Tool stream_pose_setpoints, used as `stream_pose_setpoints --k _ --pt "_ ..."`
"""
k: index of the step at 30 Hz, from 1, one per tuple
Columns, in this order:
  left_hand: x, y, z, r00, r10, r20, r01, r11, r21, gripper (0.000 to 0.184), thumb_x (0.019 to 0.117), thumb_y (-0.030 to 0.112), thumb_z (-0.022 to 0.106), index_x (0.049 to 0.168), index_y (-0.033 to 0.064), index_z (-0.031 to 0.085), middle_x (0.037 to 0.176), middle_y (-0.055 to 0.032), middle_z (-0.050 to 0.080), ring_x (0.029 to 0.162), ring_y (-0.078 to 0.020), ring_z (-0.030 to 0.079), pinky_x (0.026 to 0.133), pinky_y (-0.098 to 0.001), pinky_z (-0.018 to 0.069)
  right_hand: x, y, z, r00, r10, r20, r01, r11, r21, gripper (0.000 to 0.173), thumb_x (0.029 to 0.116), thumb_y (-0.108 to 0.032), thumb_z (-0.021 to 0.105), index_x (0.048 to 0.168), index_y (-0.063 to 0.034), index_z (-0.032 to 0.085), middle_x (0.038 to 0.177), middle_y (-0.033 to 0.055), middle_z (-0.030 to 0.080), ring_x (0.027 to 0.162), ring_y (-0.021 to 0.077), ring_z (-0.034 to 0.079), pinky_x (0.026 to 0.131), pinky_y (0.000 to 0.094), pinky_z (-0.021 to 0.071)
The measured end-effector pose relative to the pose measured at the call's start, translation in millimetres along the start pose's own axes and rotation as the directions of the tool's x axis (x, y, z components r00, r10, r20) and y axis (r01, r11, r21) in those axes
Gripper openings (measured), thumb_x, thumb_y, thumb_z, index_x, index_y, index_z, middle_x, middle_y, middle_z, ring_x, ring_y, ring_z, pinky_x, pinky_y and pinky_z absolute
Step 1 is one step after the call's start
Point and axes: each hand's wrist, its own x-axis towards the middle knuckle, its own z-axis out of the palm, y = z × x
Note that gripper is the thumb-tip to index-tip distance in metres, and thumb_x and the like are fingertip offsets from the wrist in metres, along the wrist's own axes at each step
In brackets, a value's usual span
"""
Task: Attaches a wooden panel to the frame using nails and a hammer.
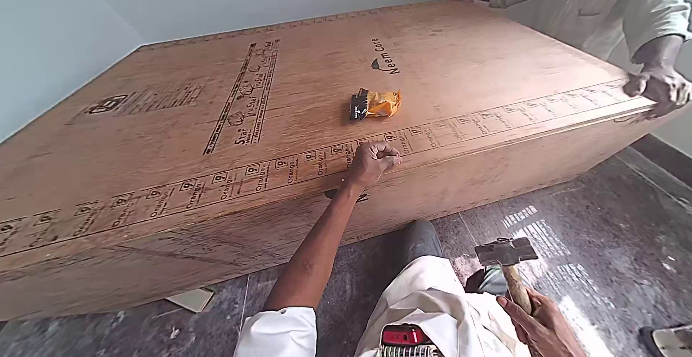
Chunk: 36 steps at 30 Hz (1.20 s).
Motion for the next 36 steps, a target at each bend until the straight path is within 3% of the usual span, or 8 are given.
stream_pose_setpoints --k 7,10,13,18,21,25,31,36 --pt "-1 -1 1 1.0 -0.024 -0.009 0.024 0.999 0.028 0.006 0.0906 0.001 0.075 0.097 0.0009 0.073 0.087 -0.0056 0.075 0.072 -0.0068 0.068 0.07 -0.0241 0.0587 14 -57 -5 0.981 -0.174 -0.088 0.187 0.965 0.183 0.016 0.0853 -0.016 0.06 0.101 -0.0125 0.06 0.064 -0.0113 0.059 0.049 0.0025 0.056 0.045 0.0205 0.0494" --pt "-1 -2 2 1.0 -0.002 -0.022 0.003 0.998 0.057 0.007 0.0907 0.003 0.075 0.097 0.0022 0.074 0.086 -0.0046 0.074 0.07 -0.0056 0.067 0.067 -0.0229 0.0573 34 -88 -4 0.888 -0.452 -0.088 0.46 0.868 0.186 0.023 0.0972 -0.036 0.065 0.113 -0.0194 0.061 0.073 -0.0131 0.062 0.057 0.0017 0.06 0.052 0.0201 0.0541" --pt "-3 -3 5 1.0 0.009 -0.029 -0.007 0.997 0.075 0.008 0.09 0.001 0.075 0.098 0.0025 0.074 0.087 -0.0043 0.075 0.071 -0.0051 0.068 0.068 -0.0228 0.0581 52 -118 -2 0.828 -0.56 -0.03 0.557 0.817 0.15 0.033 0.1017 -0.047 0.06 0.12 -0.0205 0.057 0.072 -0.0114 0.058 0.053 0.0024 0.056 0.048 0.0203 0.0522" --pt "-3 -3 7 0.997 0.063 -0.046 -0.058 0.994 0.097 0.015 0.0873 -0.003 0.076 0.102 0.001 0.072 0.091 -0.006 0.076 0.076 -0.0065 0.072 0.073 -0.0234 0.0605 74 -175 0 0.796 -0.605 0.035 0.605 0.796 -0.006 0.036 0.0998 -0.047 0.062 0.117 -0.0162 0.059 0.068 -0.0134 0.055 0.048 -0.0006 0.052 0.043 0.0179 0.0487" --pt "-4 -3 8 0.999 0.039 -0.031 -0.036 0.996 0.077 0.03 0.087 -0.004 0.075 0.115 0.0006 0.066 0.092 -0.0074 0.077 0.077 -0.0099 0.074 0.074 -0.0271 0.0613 88 -222 3 0.804 -0.593 0.032 0.572 0.758 -0.313 0.038 0.0875 -0.052 0.071 0.104 -0.0193 0.062 0.064 -0.0153 0.053 0.046 -0.005 0.05 0.04 0.0154 0.0446" --pt "-2 -2 7 1.0 0.012 -0.029 -0.009 0.996 0.089 0.042 0.0869 -0.003 0.076 0.126 0.0004 0.061 0.088 -0.0085 0.077 0.075 -0.0124 0.074 0.073 -0.0298 0.0618 106 -285 21 0.8 -0.579 0.157 0.559 0.624 -0.547 0.027 0.0884 -0.04 0.073 0.09 -0.0204 0.056 0.057 -0.0086 0.051 0.043 0.0027 0.049 0.04 0.0242 0.042" --pt "-3 10 6 0.996 -0.083 -0.015 0.084 0.976 0.203 0.05 0.0881 -0.002 0.075 0.133 -0.0003 0.052 0.087 -0.007 0.075 0.074 -0.0142 0.071 0.074 -0.0343 0.0586 136 -302 59 0.88 -0.222 0.419 0.474 0.375 -0.797 0.011 0.0955 -0.013 0.067 0.097 -0.0108 0.056 0.069 0.0038 0.054 0.063 0.0206 0.056 0.056 0.0408 0.0446" --pt "-3 1 7 0.999 -0.005 -0.032 0.009 0.992 0.128 0.053 0.0873 -0.002 0.076 0.134 0.0013 0.053 0.088 -0.0065 0.077 0.074 -0.0121 0.074 0.073 -0.03 0.0609 121 -318 49 0.843 -0.472 0.257 0.509 0.549 -0.663 0.015 0.0929 -0.013 0.07 0.092 -0.0133 0.055 0.06 -0.0009 0.051 0.047 0.0115 0.05 0.043 0.0313 0.0412"
